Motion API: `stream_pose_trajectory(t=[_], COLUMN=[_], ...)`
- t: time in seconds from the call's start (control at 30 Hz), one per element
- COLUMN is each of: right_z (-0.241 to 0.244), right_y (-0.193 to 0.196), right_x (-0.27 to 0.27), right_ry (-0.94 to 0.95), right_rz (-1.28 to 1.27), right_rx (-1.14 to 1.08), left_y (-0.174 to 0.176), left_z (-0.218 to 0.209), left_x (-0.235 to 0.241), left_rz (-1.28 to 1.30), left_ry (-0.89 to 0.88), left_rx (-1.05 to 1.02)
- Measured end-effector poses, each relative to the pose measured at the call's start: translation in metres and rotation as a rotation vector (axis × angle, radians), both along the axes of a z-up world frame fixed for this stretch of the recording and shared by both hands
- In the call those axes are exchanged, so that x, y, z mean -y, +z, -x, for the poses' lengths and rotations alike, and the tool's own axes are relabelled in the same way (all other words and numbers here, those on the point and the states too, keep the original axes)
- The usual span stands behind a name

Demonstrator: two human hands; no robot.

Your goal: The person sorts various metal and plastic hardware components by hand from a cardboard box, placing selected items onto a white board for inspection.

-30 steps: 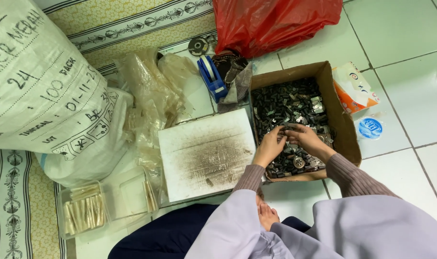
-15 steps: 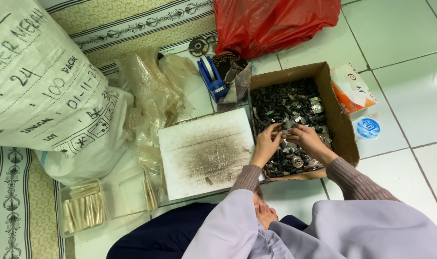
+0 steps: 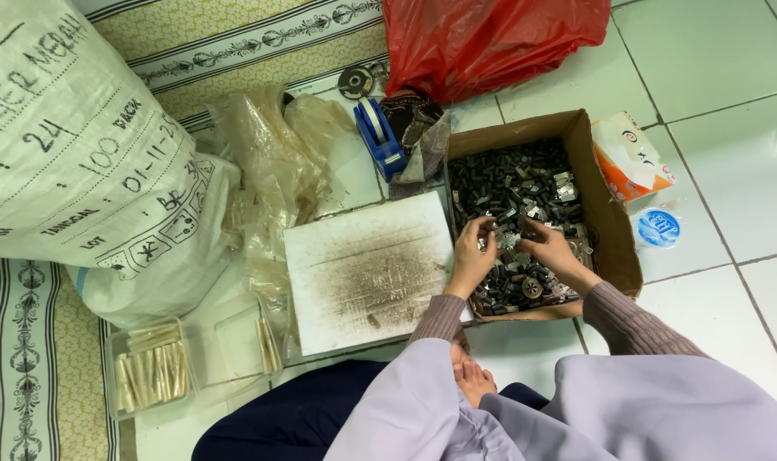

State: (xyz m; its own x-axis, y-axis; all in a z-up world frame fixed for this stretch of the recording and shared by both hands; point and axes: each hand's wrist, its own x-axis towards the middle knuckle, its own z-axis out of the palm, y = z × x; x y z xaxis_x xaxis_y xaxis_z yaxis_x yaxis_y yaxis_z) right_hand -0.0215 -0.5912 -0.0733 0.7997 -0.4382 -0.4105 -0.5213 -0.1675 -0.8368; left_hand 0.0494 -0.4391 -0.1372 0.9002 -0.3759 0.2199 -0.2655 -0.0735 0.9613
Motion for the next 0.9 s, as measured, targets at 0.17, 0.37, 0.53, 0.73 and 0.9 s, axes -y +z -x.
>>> stream_pose_trajectory(t=[0.17,0.37,0.53,0.73,0.9], right_z=[-0.008,-0.014,-0.02,-0.033,-0.048], right_y=[0.022,0.015,0.032,0.054,0.04], right_x=[-0.009,-0.011,-0.026,-0.074,-0.109], right_ry=[0.063,0.039,0.038,0.159,0.337], right_rz=[0.005,-0.118,-0.186,-0.171,-0.027], right_rx=[0.056,0.114,0.164,0.189,0.131], left_y=[0.02,0.017,0.014,0.063,0.049], left_z=[0.003,0.002,-0.006,-0.011,-0.022], left_x=[-0.007,-0.008,-0.021,-0.091,-0.164], left_rz=[0.013,0.125,0.527,0.621,0.289], left_ry=[-0.017,-0.02,-0.051,0.023,0.276], left_rx=[-0.036,-0.129,-0.476,-0.659,-0.566])
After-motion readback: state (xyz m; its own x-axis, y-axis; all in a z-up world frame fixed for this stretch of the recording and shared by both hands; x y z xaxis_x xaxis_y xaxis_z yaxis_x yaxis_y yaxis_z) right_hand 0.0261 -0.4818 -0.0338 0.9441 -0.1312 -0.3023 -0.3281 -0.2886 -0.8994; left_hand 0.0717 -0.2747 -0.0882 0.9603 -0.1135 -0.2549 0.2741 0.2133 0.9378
